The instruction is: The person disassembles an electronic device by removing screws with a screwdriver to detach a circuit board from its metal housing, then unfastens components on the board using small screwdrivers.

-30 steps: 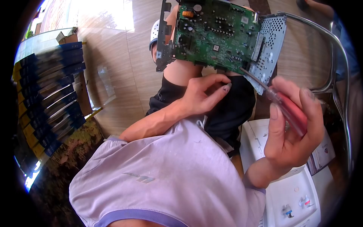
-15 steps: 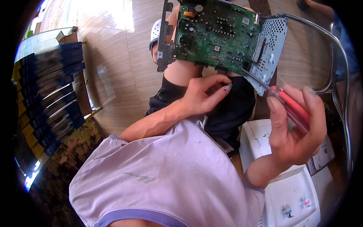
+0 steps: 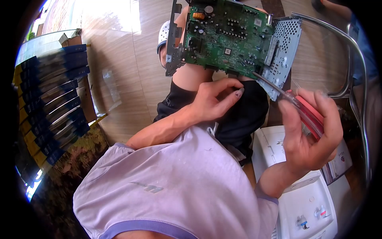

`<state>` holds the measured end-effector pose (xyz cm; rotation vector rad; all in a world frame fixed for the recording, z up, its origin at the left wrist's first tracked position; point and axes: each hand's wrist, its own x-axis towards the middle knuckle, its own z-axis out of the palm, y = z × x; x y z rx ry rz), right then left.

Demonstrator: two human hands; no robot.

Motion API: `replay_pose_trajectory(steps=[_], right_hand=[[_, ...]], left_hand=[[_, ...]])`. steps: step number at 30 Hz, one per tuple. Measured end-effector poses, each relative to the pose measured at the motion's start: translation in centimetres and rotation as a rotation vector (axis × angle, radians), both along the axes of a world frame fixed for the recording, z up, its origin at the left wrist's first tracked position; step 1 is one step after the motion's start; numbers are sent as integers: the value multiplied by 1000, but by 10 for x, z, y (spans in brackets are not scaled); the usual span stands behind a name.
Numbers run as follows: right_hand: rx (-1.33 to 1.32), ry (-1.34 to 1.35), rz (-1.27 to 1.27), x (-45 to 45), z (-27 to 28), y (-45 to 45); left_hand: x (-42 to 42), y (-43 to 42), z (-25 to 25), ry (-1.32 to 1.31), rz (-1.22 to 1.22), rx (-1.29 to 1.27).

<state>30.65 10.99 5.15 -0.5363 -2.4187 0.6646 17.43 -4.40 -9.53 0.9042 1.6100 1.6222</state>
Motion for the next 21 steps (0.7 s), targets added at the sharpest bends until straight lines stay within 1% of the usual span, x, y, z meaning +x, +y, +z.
replay_pose_trajectory(steps=[1, 3, 5, 8, 10, 13, 16, 18, 20, 21], right_hand=[[-39, 54, 66, -2, -2, 3], [-187, 241, 46, -26, 2, -16], [-272, 296, 32, -31, 3, -21], [-229, 158, -26, -16, 3, -14], [-105, 43, -122, -9, 5, -14], [49, -118, -147, -6, 12, -9], [10, -33, -69, -6, 7, -2], [-170, 163, -16, -21, 6, -9], [-290, 253, -3, -26, 5, -16], [-323, 246, -17, -23, 5, -20]], left_hand=[[0, 0, 0, -4, -1, -2], [0, -1, 0, -11, -1, -5], [0, -1, 0, -15, -1, -7], [0, 0, -1, -7, 4, 7], [1, -1, -1, -8, -5, -7], [-1, -1, 0, -15, -15, -24], [-1, -1, 1, -2, -14, -31], [-1, -2, 1, 10, -10, -36], [0, -1, -1, 20, -10, -38], [-1, -1, 0, 9, -19, -48]])
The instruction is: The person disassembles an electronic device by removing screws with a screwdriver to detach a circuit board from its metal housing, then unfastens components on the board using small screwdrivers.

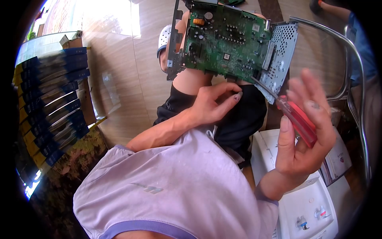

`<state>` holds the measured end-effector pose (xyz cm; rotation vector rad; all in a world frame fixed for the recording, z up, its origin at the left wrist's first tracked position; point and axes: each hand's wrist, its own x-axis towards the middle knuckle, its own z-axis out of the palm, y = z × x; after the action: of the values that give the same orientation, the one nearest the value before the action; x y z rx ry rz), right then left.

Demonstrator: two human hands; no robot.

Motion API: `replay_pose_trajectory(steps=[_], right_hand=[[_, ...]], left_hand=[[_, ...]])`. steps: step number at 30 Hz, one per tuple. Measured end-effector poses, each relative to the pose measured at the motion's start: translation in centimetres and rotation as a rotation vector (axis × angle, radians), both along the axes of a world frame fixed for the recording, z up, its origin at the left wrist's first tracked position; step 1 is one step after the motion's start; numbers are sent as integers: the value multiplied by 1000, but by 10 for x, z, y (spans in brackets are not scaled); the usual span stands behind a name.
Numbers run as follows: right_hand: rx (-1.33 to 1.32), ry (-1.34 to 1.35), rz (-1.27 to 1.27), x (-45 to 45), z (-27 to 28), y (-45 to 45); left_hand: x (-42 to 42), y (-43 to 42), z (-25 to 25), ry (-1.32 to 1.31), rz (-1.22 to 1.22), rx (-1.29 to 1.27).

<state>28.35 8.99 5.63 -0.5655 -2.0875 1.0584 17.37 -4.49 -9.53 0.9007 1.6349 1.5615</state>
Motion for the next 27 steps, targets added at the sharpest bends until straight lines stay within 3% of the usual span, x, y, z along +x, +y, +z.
replay_pose_trajectory(steps=[6, 14, 21, 27], right_hand=[[247, -323, 57, 25, 9, 15], [91, -160, 212, 8, 14, 12], [372, -312, 69, 14, 15, 17], [271, -187, 133, 9, 9, 17]], left_hand=[[0, 0, 4, -18, -12, -51], [0, 0, 4, -37, -24, -51], [1, -1, 2, -32, -25, -33], [1, -1, 2, -21, -18, -34]])
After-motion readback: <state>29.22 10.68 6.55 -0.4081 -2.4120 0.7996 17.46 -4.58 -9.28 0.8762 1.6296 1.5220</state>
